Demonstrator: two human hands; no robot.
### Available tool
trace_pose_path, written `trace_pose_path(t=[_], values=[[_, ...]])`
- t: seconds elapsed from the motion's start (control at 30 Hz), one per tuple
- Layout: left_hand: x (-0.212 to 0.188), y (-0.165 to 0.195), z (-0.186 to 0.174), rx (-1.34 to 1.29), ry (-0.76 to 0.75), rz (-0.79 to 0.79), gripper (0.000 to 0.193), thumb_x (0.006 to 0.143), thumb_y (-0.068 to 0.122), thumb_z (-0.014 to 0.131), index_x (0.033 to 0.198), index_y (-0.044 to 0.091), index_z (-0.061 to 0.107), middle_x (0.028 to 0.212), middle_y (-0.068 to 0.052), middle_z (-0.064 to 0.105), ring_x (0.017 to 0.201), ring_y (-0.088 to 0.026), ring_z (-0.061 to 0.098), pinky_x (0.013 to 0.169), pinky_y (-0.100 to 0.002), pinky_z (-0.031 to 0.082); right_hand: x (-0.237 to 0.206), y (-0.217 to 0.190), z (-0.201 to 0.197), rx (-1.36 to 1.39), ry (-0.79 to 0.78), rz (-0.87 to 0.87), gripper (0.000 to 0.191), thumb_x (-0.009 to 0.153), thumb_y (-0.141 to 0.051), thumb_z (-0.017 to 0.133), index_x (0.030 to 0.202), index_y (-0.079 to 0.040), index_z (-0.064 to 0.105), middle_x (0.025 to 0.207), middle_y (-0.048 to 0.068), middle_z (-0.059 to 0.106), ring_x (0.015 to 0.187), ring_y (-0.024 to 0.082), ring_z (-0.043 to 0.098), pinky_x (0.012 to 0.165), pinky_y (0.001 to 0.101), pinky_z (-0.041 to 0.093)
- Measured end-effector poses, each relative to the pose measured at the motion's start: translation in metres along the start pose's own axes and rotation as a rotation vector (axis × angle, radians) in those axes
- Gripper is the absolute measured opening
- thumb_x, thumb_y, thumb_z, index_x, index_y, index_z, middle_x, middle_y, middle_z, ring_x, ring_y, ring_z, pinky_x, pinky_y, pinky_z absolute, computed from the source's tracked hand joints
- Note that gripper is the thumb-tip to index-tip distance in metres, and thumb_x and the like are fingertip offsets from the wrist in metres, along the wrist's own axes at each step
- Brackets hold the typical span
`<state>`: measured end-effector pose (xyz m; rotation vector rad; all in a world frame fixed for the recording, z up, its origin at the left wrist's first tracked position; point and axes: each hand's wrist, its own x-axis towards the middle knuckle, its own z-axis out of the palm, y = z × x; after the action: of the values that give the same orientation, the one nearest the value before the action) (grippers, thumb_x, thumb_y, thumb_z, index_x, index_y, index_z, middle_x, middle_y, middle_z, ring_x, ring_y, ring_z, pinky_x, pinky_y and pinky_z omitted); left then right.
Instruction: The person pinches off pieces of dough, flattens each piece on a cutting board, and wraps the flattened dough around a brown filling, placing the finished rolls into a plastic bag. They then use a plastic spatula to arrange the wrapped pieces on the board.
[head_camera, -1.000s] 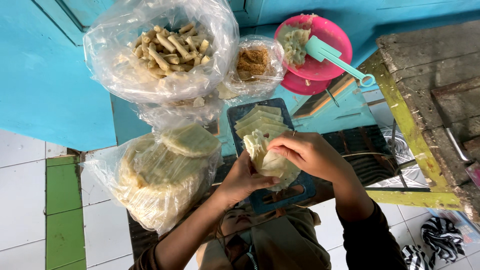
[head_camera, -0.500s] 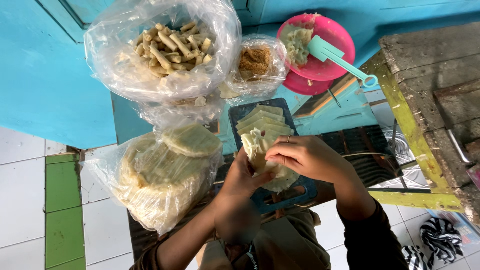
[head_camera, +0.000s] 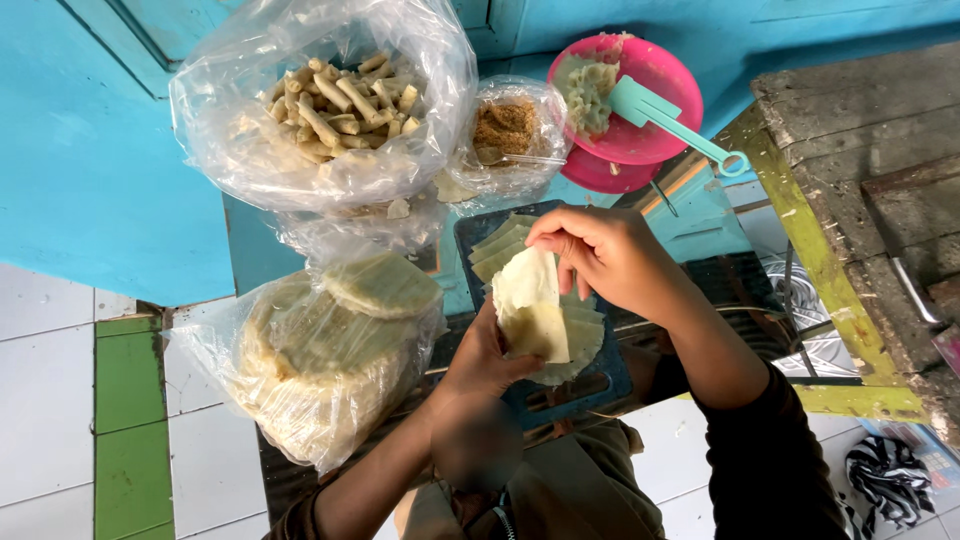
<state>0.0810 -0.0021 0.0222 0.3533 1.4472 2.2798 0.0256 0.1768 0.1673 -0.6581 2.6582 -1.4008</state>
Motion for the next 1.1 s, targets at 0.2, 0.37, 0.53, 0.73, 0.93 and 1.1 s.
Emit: trace_pose_path(t=[0.2, 0.37, 0.53, 0.73, 0.93, 1.1], values=[[-0.001, -0.005, 0.0, -0.031, 0.038, 0.01, 0.073, 0.078, -0.017, 0.069, 0.146, -0.001, 0.05, 0.132, -0.008, 0.064, 0.12, -0.015, 0.06, 0.104, -0.034, 0.05, 0.003, 0.001, -0.01, 0.124, 0.09, -0.069, 0.009, 0.104, -0.002, 0.058, 0.107, 0.002, 0.066, 0.087, 0.006, 0.07, 0.075, 0.013, 0.076, 0.058, 0.0264, 0.062], [-0.002, 0.004, 0.003, -0.019, 0.001, -0.04, 0.092, 0.071, -0.019, 0.068, 0.155, 0.007, 0.04, 0.13, -0.005, 0.062, 0.118, -0.014, 0.061, 0.102, -0.032, 0.052, 0.003, -0.003, -0.026, 0.055, 0.074, -0.154, 0.01, 0.104, -0.003, 0.061, 0.109, 0.003, 0.066, 0.093, 0.007, 0.071, 0.084, 0.013, 0.075, 0.063, 0.0265, 0.062], [0.001, 0.014, 0.007, -0.054, -0.024, -0.058, 0.1, 0.069, -0.02, 0.068, 0.159, 0.009, 0.034, 0.132, -0.005, 0.059, 0.122, -0.015, 0.06, 0.104, -0.032, 0.051, -0.005, -0.011, -0.037, -0.083, 0.085, -0.162, 0.008, 0.105, -0.005, 0.063, 0.108, 0.001, 0.067, 0.093, 0.006, 0.073, 0.083, 0.012, 0.075, 0.068, 0.0246, 0.056], [0.003, 0.011, 0.0, 0.006, 0.207, -0.05, 0.083, 0.075, -0.016, 0.06, 0.152, 0.006, 0.04, 0.134, -0.008, 0.061, 0.125, -0.018, 0.06, 0.104, -0.034, 0.051, -0.027, -0.029, -0.053, -0.297, 0.126, -0.339, 0.009, 0.1, -0.006, 0.07, 0.107, -0.002, 0.066, 0.101, 0.007, 0.074, 0.09, 0.014, 0.073, 0.079, 0.0275, 0.059], [0.005, 0.001, -0.004, -0.073, 0.302, 0.116, 0.072, 0.083, -0.014, 0.056, 0.15, 0.003, 0.039, 0.135, -0.01, 0.061, 0.127, -0.02, 0.06, 0.106, -0.036, 0.05, -0.051, -0.039, -0.068, -0.597, 0.042, -0.291, 0.022, 0.096, -0.007, 0.067, 0.118, -0.008, 0.067, 0.104, 0.009, 0.076, 0.086, 0.023, 0.074, 0.07, 0.0327, 0.056], [0.007, 0.004, -0.007, -0.089, 0.395, 0.201, 0.07, 0.085, -0.015, 0.055, 0.151, 0.002, 0.039, 0.135, -0.011, 0.062, 0.126, -0.02, 0.061, 0.106, -0.036, 0.051, -0.066, -0.039, -0.07, -0.89, -0.076, -0.01, 0.046, 0.09, -0.003, 0.062, 0.134, -0.013, 0.058, 0.099, 0.014, 0.074, 0.081, 0.033, 0.072, 0.063, 0.0416, 0.055]])
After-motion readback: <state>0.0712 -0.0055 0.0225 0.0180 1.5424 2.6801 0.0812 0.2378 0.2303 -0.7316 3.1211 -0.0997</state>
